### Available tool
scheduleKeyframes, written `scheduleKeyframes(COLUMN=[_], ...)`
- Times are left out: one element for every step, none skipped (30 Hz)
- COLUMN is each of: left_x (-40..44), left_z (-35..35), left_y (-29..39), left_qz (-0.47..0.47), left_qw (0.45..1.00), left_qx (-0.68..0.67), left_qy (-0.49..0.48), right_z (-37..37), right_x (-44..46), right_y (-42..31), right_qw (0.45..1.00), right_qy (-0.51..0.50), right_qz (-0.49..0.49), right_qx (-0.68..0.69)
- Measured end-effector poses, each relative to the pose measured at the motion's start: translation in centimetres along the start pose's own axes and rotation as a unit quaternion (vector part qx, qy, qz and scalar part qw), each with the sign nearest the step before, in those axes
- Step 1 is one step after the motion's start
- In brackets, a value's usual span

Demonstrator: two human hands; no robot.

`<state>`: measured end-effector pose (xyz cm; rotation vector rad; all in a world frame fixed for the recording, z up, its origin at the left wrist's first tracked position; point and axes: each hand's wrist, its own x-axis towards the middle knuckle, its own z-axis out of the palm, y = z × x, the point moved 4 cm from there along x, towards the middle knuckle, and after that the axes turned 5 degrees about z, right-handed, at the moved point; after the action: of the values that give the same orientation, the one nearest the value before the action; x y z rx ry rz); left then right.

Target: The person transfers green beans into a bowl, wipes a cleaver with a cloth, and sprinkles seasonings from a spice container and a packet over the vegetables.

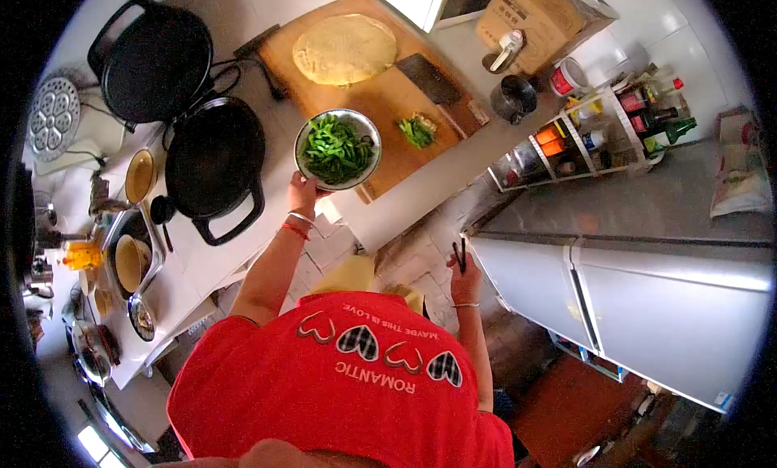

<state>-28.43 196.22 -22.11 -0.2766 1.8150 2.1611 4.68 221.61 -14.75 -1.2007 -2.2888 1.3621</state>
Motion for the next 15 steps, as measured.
scheduleKeyframes(left_x=[0.7,1.4,2.1,2.7,3.2,3.3,3.3,3.2,3.5,4.0,4.2,4.2,4.8,5.5,6.0], left_z=[0.5,0.8,1.0,0.9,0.9,1.2,1.5,1.6,1.5,1.6,1.7,2.1,1.7,1.3,1.5], left_y=[0.3,0.0,-0.3,-0.7,-1.0,-0.9,-0.5,-0.1,-0.2,-0.3,-0.5,-0.5,-1.4,-2.5,-3.2], left_qz=[-0.003,-0.009,-0.029,-0.036,-0.040,-0.042,-0.044,-0.045,-0.045,-0.045,-0.046,-0.039,-0.020,-0.003,0.013], left_qw=[1.000,1.000,0.999,0.999,0.999,0.999,0.999,0.999,0.998,0.997,0.997,0.996,0.992,0.986,0.977], left_qx=[0.001,-0.006,-0.019,0.000,0.019,0.021,0.023,0.026,0.041,0.055,0.067,0.066,0.111,0.157,0.203], left_qy=[0.006,0.009,0.020,0.017,0.016,0.012,0.010,0.012,0.013,0.015,0.017,0.036,0.048,0.058,0.063], right_z=[0.1,0.3,0.3,0.6,1.1,1.1,1.3,1.6,1.9,2.0,2.1,2.4,2.7,3.0,3.0], right_x=[1.7,3.3,4.7,6.5,8.2,10.1,12.2,14.2,16.2,18.3,20.2,22.4,24.4,26.4,28.1], right_y=[-0.5,-0.9,-2.1,-1.4,-0.7,-0.7,-0.9,-1.1,-1.4,-1.8,-2.4,-2.6,-2.8,-3.0,-3.6], right_qw=[1.000,0.998,0.998,0.996,0.993,0.989,0.983,0.976,0.982,0.986,0.989,0.988,0.988,0.987,0.983], right_qy=[-0.004,-0.009,-0.024,-0.026,-0.030,-0.032,-0.037,-0.044,-0.058,-0.074,-0.089,-0.102,-0.113,-0.122,-0.114], right_qz=[-0.019,-0.054,-0.037,-0.061,-0.086,-0.103,-0.120,-0.140,-0.123,-0.107,-0.091,-0.086,-0.080,-0.072,-0.102], right_qx=[-0.005,-0.021,-0.051,-0.063,-0.073,-0.103,-0.132,-0.160,-0.132,-0.105,-0.081,-0.078,-0.075,-0.071,-0.105])
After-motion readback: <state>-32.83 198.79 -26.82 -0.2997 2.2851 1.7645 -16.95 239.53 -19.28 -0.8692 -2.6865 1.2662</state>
